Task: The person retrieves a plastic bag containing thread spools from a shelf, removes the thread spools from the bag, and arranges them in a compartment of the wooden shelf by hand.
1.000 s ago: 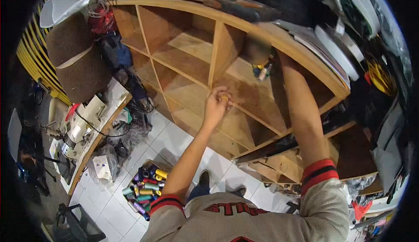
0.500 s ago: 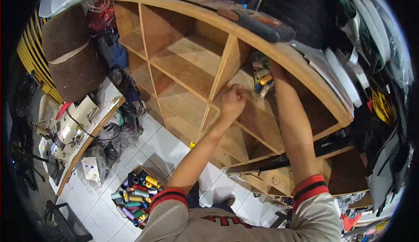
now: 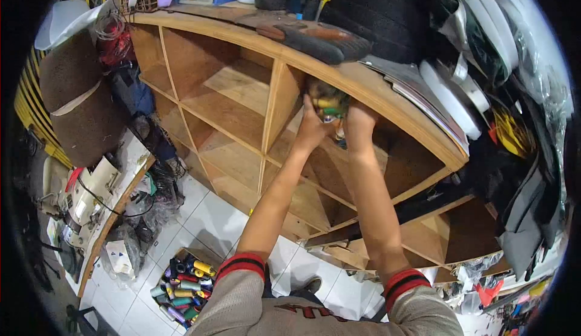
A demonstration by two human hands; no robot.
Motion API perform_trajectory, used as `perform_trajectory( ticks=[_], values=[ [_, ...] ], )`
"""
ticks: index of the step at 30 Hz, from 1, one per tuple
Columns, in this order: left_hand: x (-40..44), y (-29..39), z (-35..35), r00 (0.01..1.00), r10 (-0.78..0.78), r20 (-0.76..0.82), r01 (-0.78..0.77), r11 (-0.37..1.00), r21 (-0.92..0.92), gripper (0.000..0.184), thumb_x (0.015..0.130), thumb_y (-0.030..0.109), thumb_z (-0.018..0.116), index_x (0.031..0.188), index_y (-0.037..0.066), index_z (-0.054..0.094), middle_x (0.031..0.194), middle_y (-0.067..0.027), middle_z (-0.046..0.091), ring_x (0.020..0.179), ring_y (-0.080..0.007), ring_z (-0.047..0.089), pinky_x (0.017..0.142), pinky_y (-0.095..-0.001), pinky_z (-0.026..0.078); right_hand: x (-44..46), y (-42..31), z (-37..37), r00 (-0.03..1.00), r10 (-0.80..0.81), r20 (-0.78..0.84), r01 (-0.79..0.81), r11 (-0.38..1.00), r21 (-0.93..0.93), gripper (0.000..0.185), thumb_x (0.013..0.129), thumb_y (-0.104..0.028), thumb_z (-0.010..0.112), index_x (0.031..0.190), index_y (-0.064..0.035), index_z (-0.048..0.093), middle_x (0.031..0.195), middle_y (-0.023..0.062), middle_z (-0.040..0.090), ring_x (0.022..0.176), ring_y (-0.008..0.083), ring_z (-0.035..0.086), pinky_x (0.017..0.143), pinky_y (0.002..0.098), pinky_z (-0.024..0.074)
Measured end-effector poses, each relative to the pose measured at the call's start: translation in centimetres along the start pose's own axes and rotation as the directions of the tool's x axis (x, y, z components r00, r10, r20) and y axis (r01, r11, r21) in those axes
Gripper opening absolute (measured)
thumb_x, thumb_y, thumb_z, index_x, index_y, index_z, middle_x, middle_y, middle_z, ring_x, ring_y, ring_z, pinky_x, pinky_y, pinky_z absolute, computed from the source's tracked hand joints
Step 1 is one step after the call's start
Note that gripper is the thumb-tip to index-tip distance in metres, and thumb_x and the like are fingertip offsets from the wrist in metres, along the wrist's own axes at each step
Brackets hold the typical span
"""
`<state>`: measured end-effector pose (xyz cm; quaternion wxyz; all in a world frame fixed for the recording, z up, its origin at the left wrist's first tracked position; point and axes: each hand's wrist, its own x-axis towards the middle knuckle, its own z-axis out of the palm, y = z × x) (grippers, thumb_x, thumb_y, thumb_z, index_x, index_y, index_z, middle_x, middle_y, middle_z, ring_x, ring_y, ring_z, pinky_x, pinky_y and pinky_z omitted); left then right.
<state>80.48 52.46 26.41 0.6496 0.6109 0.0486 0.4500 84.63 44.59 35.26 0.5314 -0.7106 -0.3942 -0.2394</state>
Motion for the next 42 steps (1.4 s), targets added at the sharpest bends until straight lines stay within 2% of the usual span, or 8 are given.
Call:
perform_trajectory(
  ticks=[2, 3, 5, 6, 18, 29, 34, 42],
  values=[
    [-1.9, 3.3, 1.0, 0.994, 0.045, -0.099, -0.054, 0.995, -0.084, 0.093, 0.071, 0.016, 0.076, 0.135, 0.001, 0.01, 0.122, -0.015, 0.042, 0.115, -0.0247, 0.044, 0.091, -0.0361, 0.046, -1.5, 0.9, -0.9, 0.896, -0.444, 0.002, 0.41, 0.825, -0.389, 0.015, 0.088, -0.014, 0.056, 0.096, -0.0006, 0.059, 0.092, 0.0055, 0.057, 0.078, 0.0182, 0.051, 0.07, 0.0321, 0.042],
    [-2.9, 4.7, 1.6, 0.988, -0.065, -0.139, 0.029, 0.969, -0.247, 0.093, 0.071, 0.014, 0.075, 0.135, 0.003, 0.009, 0.122, -0.0146, 0.041, 0.114, -0.0243, 0.044, 0.091, -0.0365, 0.046, -2.2, -0.4, -1.8, 0.993, -0.108, -0.057, 0.11, 0.993, 0.036, 0.016, 0.088, -0.012, 0.057, 0.095, 0.0011, 0.06, 0.094, 0.0066, 0.058, 0.08, 0.0177, 0.053, 0.073, 0.0312, 0.0424],
    [-5.4, 2.6, 1.8, 0.964, 0.197, -0.177, -0.152, 0.959, 0.237, 0.098, 0.069, 0.006, 0.075, 0.136, 0.004, 0.003, 0.125, -0.0147, 0.037, 0.115, -0.0246, 0.044, 0.09, -0.0357, 0.046, -3.4, -3.7, -3.4, 0.932, 0.336, 0.135, -0.344, 0.705, 0.62, 0.017, 0.087, -0.011, 0.058, 0.094, 0.004, 0.061, 0.097, 0.0088, 0.059, 0.085, 0.0172, 0.054, 0.078, 0.0302, 0.0429],
    [-6.6, 2.8, 1.9, 0.97, 0.148, -0.195, -0.123, 0.983, 0.135, 0.101, 0.068, 0.006, 0.076, 0.137, 0.003, 0.002, 0.125, -0.0153, 0.037, 0.116, -0.0252, 0.042, 0.091, -0.0354, 0.045, -4.1, -4.6, -4.0, 0.871, 0.434, 0.231, -0.445, 0.497, 0.745, 0.017, 0.087, -0.01, 0.058, 0.094, 0.0052, 0.061, 0.099, 0.0099, 0.06, 0.088, 0.0173, 0.055, 0.081, 0.0299, 0.043],
    [-11.3, 11.2, 1.1, 0.989, -0.146, 0.003, 0.146, 0.985, -0.091, 0.111, 0.062, 0.011, 0.082, 0.138, 0.002, 0.002, 0.134, -0.0177, 0.03, 0.123, -0.0257, 0.036, 0.1, -0.0371, 0.036, -6.2, -6.0, -8.0, 0.943, 0.323, 0.077, -0.181, 0.306, 0.935, 0.022, 0.09, -0.013, 0.054, 0.099, 0.0056, 0.059, 0.104, 0.0158, 0.06, 0.101, 0.0234, 0.055, 0.093, 0.034, 0.041],
    [-10.5, 23.0, -1.7, 0.999, 0.0, 0.053, -0.013, 0.969, 0.247, 0.047, 0.083, 0.029, 0.061, 0.119, 0.002, 0.051, 0.098, -0.0078, 0.058, 0.089, -0.0147, 0.055, 0.074, -0.0285, 0.045, -8.5, -7.4, -16.5, 0.907, 0.325, 0.266, -0.3, 0.059, 0.952, 0.025, 0.091, -0.016, 0.051, 0.102, 0.0055, 0.057, 0.107, 0.0152, 0.059, 0.106, 0.024, 0.054, 0.094, 0.0346, 0.0406],
    [-9.6, 26.8, 1.1, 0.638, -0.452, 0.623, -0.249, 0.645, 0.723, 0.039, 0.078, 0.021, 0.068, 0.113, 0.007, 0.057, 0.097, -0.0072, 0.06, 0.084, -0.0151, 0.057, 0.067, -0.0291, 0.047, -14.3, -5.4, -19.6, 0.821, 0.421, 0.386, -0.426, 0.0, 0.905, 0.024, 0.089, -0.018, 0.054, 0.1, 0.0033, 0.06, 0.104, 0.0115, 0.061, 0.108, 0.0246, 0.053, 0.094, 0.0356, 0.0412],
    [-14.3, 18.5, 6.6, 0.346, -0.469, 0.813, -0.316, 0.758, 0.571, 0.021, 0.083, 0.023, 0.056, 0.091, 0.004, 0.063, 0.082, -0.0172, 0.063, 0.079, -0.0336, 0.061, 0.069, -0.0387, 0.047, -21.9, -1.0, -26.3, 0.709, 0.421, 0.566, -0.511, -0.245, 0.824, 0.021, 0.087, -0.017, 0.056, 0.096, 0.0017, 0.059, 0.098, 0.0093, 0.06, 0.107, 0.0271, 0.053, 0.096, 0.0386, 0.0391]
  ],
)
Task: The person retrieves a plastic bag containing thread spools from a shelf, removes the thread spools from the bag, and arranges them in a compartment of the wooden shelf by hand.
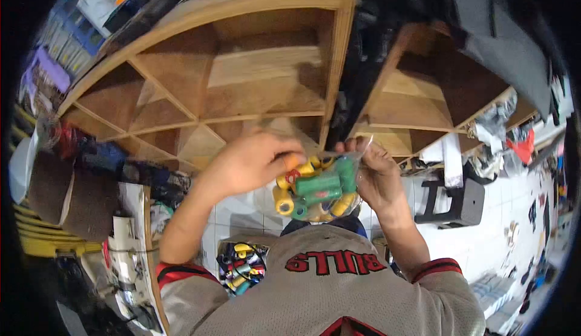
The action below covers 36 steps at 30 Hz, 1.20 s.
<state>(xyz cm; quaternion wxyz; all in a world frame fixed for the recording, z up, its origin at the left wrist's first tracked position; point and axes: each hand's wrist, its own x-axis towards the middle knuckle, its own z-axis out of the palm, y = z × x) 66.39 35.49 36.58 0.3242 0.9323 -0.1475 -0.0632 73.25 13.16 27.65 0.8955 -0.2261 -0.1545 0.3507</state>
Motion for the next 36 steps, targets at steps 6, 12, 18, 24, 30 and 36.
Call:
perform_trajectory(
  ticks=[6, 12, 18, 24, 30, 36],
  values=[
    [5.3, 3.3, 7.0, 0.997, -0.032, -0.069, 0.01, 0.955, -0.297, 0.02, 0.086, 0.016, 0.052, 0.093, 0.0, 0.062, 0.076, -0.0176, 0.062, 0.069, -0.028, 0.061, 0.062, -0.0336, 0.046, -4.7, -3.9, -6.3, 0.995, -0.076, -0.06, 0.075, 0.997, -0.016, 0.019, 0.085, -0.015, 0.059, 0.096, 0.0014, 0.06, 0.1, 0.0079, 0.059, 0.106, 0.0261, 0.053, 0.095, 0.0383, 0.0407],
    [10.3, 5.4, 16.2, 0.955, -0.186, -0.233, -0.027, 0.723, -0.691, 0.023, 0.091, 0.018, 0.051, 0.093, -0.003, 0.06, 0.072, -0.0062, 0.063, 0.066, -0.0132, 0.058, 0.061, -0.026, 0.046, -9.1, -7.9, -12.0, 0.938, -0.152, -0.312, 0.07, 0.963, -0.259, 0.021, 0.088, -0.018, 0.056, 0.1, -0.0004, 0.062, 0.102, 0.007, 0.062, 0.1, 0.0194, 0.055, 0.091, 0.0331, 0.042],
    [13.8, 8.4, 22.4, 0.902, -0.381, -0.202, -0.125, 0.218, -0.968, 0.021, 0.092, 0.018, 0.052, 0.086, -0.002, 0.059, 0.063, 0.0014, 0.049, 0.048, -0.0026, 0.037, 0.043, -0.017, 0.026, -10.9, -12.1, -14.9, 0.953, -0.135, -0.273, 0.0, 0.896, -0.444, 0.03, 0.09, -0.017, 0.053, 0.111, 0.0046, 0.058, 0.106, 0.0108, 0.062, 0.099, 0.0169, 0.055, 0.09, 0.0302, 0.0412],
    [16.0, 11.5, 25.1, 0.797, -0.507, -0.329, -0.241, 0.233, -0.942, 0.021, 0.091, 0.016, 0.053, 0.084, -0.003, 0.059, 0.054, 0.0035, 0.04, 0.043, -0.0034, 0.031, 0.04, -0.0186, 0.024, -11.6, -16.2, -16.9, 0.955, -0.141, -0.259, -0.05, 0.788, -0.613, 0.035, 0.09, -0.023, 0.055, 0.114, 0.0027, 0.057, 0.112, 0.0122, 0.06, 0.1, 0.0177, 0.056, 0.09, 0.0303, 0.0414],
    [16.3, 12.9, 25.7, 0.775, -0.526, -0.35, -0.232, 0.278, -0.932, 0.021, 0.091, 0.018, 0.054, 0.086, -0.002, 0.061, 0.059, 0.0011, 0.049, 0.046, -0.0038, 0.037, 0.041, -0.0188, 0.027, -11.3, -21.9, -13.1, 0.924, -0.16, 0.349, 0.35, -0.022, -0.937, 0.024, 0.078, -0.012, 0.062, 0.101, -0.0058, 0.065, 0.103, 0.0077, 0.063, 0.101, 0.0214, 0.056, 0.09, 0.0341, 0.0409],
    [16.2, 14.1, 25.8, 0.739, -0.556, -0.38, -0.188, 0.372, -0.909, 0.022, 0.091, 0.018, 0.053, 0.087, -0.002, 0.061, 0.059, 0.0019, 0.049, 0.045, -0.0032, 0.037, 0.041, -0.0185, 0.027, -10.2, -21.6, -11.6, 0.813, 0.406, 0.416, 0.576, -0.463, -0.673, 0.03, 0.069, -0.012, 0.064, 0.098, -0.0169, 0.068, 0.101, -0.0049, 0.064, 0.104, 0.0137, 0.051, 0.087, 0.0346, 0.0363]
  ],
)
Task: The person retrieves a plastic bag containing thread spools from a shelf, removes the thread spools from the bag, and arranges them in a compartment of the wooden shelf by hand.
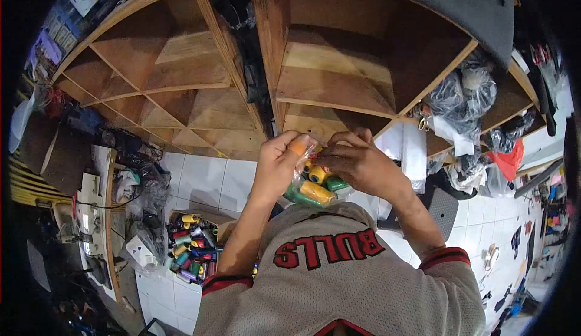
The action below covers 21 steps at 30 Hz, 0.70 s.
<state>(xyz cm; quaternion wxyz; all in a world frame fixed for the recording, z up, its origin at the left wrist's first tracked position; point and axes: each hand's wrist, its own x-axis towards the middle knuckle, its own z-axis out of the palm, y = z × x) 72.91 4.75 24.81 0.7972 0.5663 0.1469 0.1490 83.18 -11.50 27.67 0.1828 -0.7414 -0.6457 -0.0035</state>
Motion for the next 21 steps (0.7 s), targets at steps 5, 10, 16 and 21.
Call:
perform_trajectory(
  ticks=[5, 10, 16, 21],
  values=[
    [-0.1, -0.4, -0.7, 0.996, 0.035, -0.088, -0.04, 0.998, -0.057, 0.023, 0.091, 0.019, 0.053, 0.084, -0.001, 0.06, 0.056, 0.0028, 0.046, 0.044, -0.0033, 0.035, 0.04, -0.0183, 0.026, 1.7, 0.7, 0.5, 0.994, -0.111, -0.012, 0.112, 0.992, 0.055, 0.033, 0.073, -0.018, 0.065, 0.106, -0.0126, 0.064, 0.104, 0.0014, 0.063, 0.106, 0.0181, 0.05, 0.088, 0.0367, 0.0367],
    [-0.2, 0.0, -1.4, 0.988, 0.001, -0.153, -0.023, 0.989, -0.144, 0.022, 0.092, 0.02, 0.052, 0.085, 0.0, 0.061, 0.06, 0.0024, 0.05, 0.048, -0.0033, 0.037, 0.043, -0.0191, 0.029, 2.6, 2.6, 1.4, 0.979, 0.201, -0.038, -0.092, 0.599, 0.795, 0.038, 0.081, -0.02, 0.066, 0.115, -0.0051, 0.057, 0.103, 0.0086, 0.061, 0.091, 0.0202, 0.057, 0.084, 0.0314, 0.0426],
    [0.1, 0.9, -1.5, 0.976, 0.021, -0.219, -0.049, 0.991, -0.123, 0.024, 0.091, 0.022, 0.053, 0.084, 0.0, 0.06, 0.06, 0.0022, 0.05, 0.047, -0.0032, 0.037, 0.042, -0.0188, 0.027, 10.3, 8.9, 2.0, 0.746, 0.641, -0.178, -0.114, 0.387, 0.915, 0.04, 0.082, -0.018, 0.064, 0.115, 0.0025, 0.054, 0.103, 0.0116, 0.06, 0.093, 0.0181, 0.056, 0.086, 0.0274, 0.0405],
    [0.1, 2.6, -0.9, 0.952, 0.027, -0.305, -0.069, 0.99, -0.126, 0.025, 0.091, 0.023, 0.053, 0.085, -0.001, 0.06, 0.058, 0.0024, 0.048, 0.047, -0.004, 0.037, 0.044, -0.0188, 0.028, 19.1, 19.0, 5.5, 0.675, 0.67, -0.31, -0.184, 0.559, 0.808, 0.038, 0.079, -0.022, 0.064, 0.108, 0.0017, 0.058, 0.101, 0.0122, 0.062, 0.093, 0.0194, 0.057, 0.084, 0.0297, 0.0414]
  ],
)
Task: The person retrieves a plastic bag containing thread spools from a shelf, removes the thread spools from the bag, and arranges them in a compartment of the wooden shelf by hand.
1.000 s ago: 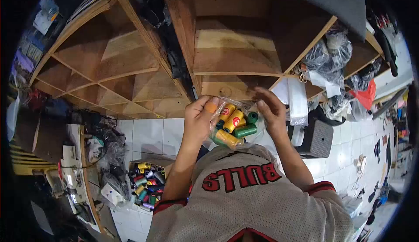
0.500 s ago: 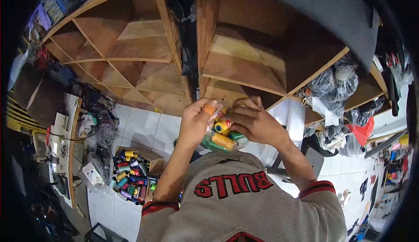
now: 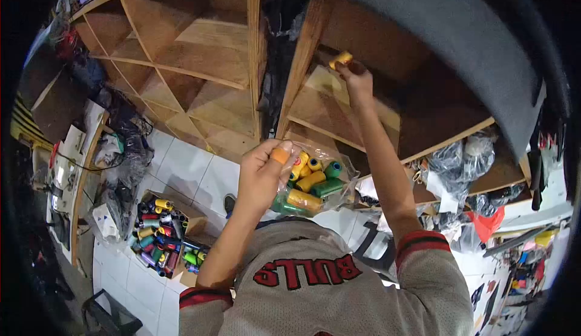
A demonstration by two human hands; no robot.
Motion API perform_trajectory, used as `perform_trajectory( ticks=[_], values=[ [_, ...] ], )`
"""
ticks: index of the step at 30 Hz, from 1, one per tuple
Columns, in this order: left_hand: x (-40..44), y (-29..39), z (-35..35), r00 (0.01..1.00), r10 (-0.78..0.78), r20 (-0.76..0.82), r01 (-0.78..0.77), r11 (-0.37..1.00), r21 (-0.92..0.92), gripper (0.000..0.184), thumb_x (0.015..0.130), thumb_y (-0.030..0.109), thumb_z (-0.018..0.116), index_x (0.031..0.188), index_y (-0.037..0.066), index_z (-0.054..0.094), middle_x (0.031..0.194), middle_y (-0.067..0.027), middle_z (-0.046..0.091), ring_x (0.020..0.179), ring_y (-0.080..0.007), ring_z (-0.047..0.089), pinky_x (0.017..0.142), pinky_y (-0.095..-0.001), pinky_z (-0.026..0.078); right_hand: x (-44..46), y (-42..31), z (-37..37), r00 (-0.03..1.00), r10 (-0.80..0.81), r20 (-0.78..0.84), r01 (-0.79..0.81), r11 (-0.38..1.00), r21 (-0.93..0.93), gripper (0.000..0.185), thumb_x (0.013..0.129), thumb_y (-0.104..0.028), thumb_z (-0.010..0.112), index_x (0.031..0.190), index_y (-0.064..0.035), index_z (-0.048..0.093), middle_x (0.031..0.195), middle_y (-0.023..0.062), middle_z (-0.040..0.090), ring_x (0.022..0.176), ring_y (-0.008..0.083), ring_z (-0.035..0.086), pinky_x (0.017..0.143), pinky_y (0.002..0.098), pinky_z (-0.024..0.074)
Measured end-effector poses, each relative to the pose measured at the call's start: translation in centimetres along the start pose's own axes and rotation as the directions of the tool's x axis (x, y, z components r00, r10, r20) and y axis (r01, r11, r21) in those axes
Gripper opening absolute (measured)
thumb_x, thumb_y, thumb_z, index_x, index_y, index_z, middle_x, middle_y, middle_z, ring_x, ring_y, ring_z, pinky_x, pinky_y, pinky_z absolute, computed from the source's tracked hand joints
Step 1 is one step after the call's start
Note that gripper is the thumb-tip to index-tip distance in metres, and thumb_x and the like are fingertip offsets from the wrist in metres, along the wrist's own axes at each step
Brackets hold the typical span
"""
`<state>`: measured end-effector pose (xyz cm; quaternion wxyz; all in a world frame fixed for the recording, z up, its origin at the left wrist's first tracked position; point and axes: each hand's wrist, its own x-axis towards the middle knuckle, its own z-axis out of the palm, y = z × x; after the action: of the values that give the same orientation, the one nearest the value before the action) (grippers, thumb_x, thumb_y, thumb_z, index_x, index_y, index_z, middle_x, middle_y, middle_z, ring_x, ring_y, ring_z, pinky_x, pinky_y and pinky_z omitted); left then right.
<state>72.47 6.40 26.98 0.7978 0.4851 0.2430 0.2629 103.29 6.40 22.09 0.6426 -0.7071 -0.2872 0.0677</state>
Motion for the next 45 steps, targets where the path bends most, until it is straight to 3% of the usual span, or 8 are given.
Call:
perform_trajectory(
  ticks=[4, 7, 8, 26, 32, 38, 42, 45],
  values=[
    [-0.3, 0.0, -0.1, 0.999, -0.014, -0.031, 0.01, 0.993, -0.118, 0.025, 0.091, 0.023, 0.053, 0.085, 0.0, 0.06, 0.059, 0.003, 0.048, 0.05, -0.0036, 0.038, 0.046, -0.0192, 0.03, 10.0, 8.5, 1.5, 0.988, -0.146, 0.05, 0.153, 0.902, -0.403, 0.028, 0.083, -0.022, 0.061, 0.097, 0.0029, 0.062, 0.094, 0.0125, 0.063, 0.085, 0.0191, 0.06, 0.076, 0.0304, 0.047],
    [-0.6, -1.2, 0.6, 0.988, 0.096, -0.123, -0.106, 0.991, -0.077, 0.024, 0.091, 0.023, 0.054, 0.085, 0.0, 0.06, 0.06, 0.0037, 0.048, 0.05, -0.003, 0.038, 0.045, -0.019, 0.029, 10.6, 5.7, 3.6, 0.918, -0.374, 0.131, 0.33, 0.539, -0.775, 0.027, 0.085, -0.023, 0.057, 0.092, 0.0026, 0.064, 0.092, 0.0126, 0.064, 0.081, 0.0191, 0.062, 0.073, 0.0318, 0.049],
    [-0.4, -2.1, 0.5, 0.979, 0.098, -0.178, -0.114, 0.99, -0.083, 0.024, 0.092, 0.023, 0.053, 0.084, 0.0, 0.06, 0.061, 0.0038, 0.049, 0.048, -0.0028, 0.037, 0.044, -0.0184, 0.028, 12.3, 7.3, 4.3, 0.905, -0.412, 0.103, 0.343, 0.566, -0.75, 0.035, 0.084, -0.03, 0.054, 0.101, 0.0007, 0.06, 0.084, 0.0154, 0.064, 0.076, 0.0287, 0.061, 0.068, 0.0344, 0.0469],
    [-1.1, -5.2, -0.5, 0.934, 0.15, -0.326, -0.16, 0.987, -0.005, 0.026, 0.092, 0.021, 0.053, 0.086, -0.003, 0.06, 0.071, 0.0, 0.056, 0.062, -0.005, 0.046, 0.056, -0.0194, 0.037, 15.7, 9.2, 7.3, 0.914, -0.36, 0.186, 0.376, 0.583, -0.72, 0.025, 0.085, -0.021, 0.056, 0.097, 0.0004, 0.062, 0.081, 0.013, 0.064, 0.071, 0.0204, 0.062, 0.062, 0.0278, 0.048],
    [-1.2, -4.1, -0.1, 0.937, 0.128, -0.326, -0.144, 0.989, -0.026, 0.025, 0.092, 0.021, 0.053, 0.084, -0.001, 0.06, 0.063, 0.0023, 0.052, 0.051, -0.0031, 0.039, 0.047, -0.0186, 0.03, 14.5, 8.3, 6.1, 0.928, -0.318, 0.192, 0.36, 0.645, -0.674, 0.022, 0.085, -0.018, 0.056, 0.095, 0.0002, 0.062, 0.08, 0.0122, 0.064, 0.07, 0.0176, 0.062, 0.059, 0.0257, 0.0483],
    [-1.0, -2.6, 0.0, 0.951, 0.12, -0.286, -0.13, 0.991, -0.016, 0.028, 0.092, 0.026, 0.052, 0.08, 0.001, 0.059, 0.059, 0.0036, 0.048, 0.047, -0.0026, 0.036, 0.044, -0.0183, 0.026, 6.9, 0.6, 2.9, 0.945, -0.072, 0.319, 0.133, 0.976, -0.173, 0.019, 0.085, -0.015, 0.057, 0.094, 0.0001, 0.063, 0.078, 0.0114, 0.064, 0.069, 0.0148, 0.062, 0.057, 0.0235, 0.0487],
    [-0.9, -1.9, -0.4, 0.972, 0.075, -0.221, -0.077, 0.997, 0.003, 0.028, 0.092, 0.026, 0.052, 0.08, 0.001, 0.059, 0.058, 0.0037, 0.048, 0.046, -0.0019, 0.036, 0.042, -0.0179, 0.028, -3.4, -8.9, -2.6, 0.715, -0.018, 0.699, -0.107, 0.985, 0.135, 0.014, 0.083, -0.011, 0.062, 0.089, 0.001, 0.065, 0.076, 0.01, 0.064, 0.064, 0.0134, 0.061, 0.051, 0.022, 0.0485],
    [-0.6, -2.1, -0.4, 0.972, 0.1, -0.215, -0.09, 0.994, 0.057, 0.027, 0.091, 0.025, 0.055, 0.08, 0.001, 0.059, 0.057, 0.0035, 0.045, 0.045, -0.0031, 0.034, 0.042, -0.0186, 0.026, -9.8, -13.9, -4.4, 0.444, 0.05, 0.895, -0.038, 0.999, -0.037, 0.013, 0.081, -0.009, 0.064, 0.092, -0.0004, 0.066, 0.076, 0.0073, 0.066, 0.059, 0.0115, 0.061, 0.047, 0.0212, 0.048]
  ],
)
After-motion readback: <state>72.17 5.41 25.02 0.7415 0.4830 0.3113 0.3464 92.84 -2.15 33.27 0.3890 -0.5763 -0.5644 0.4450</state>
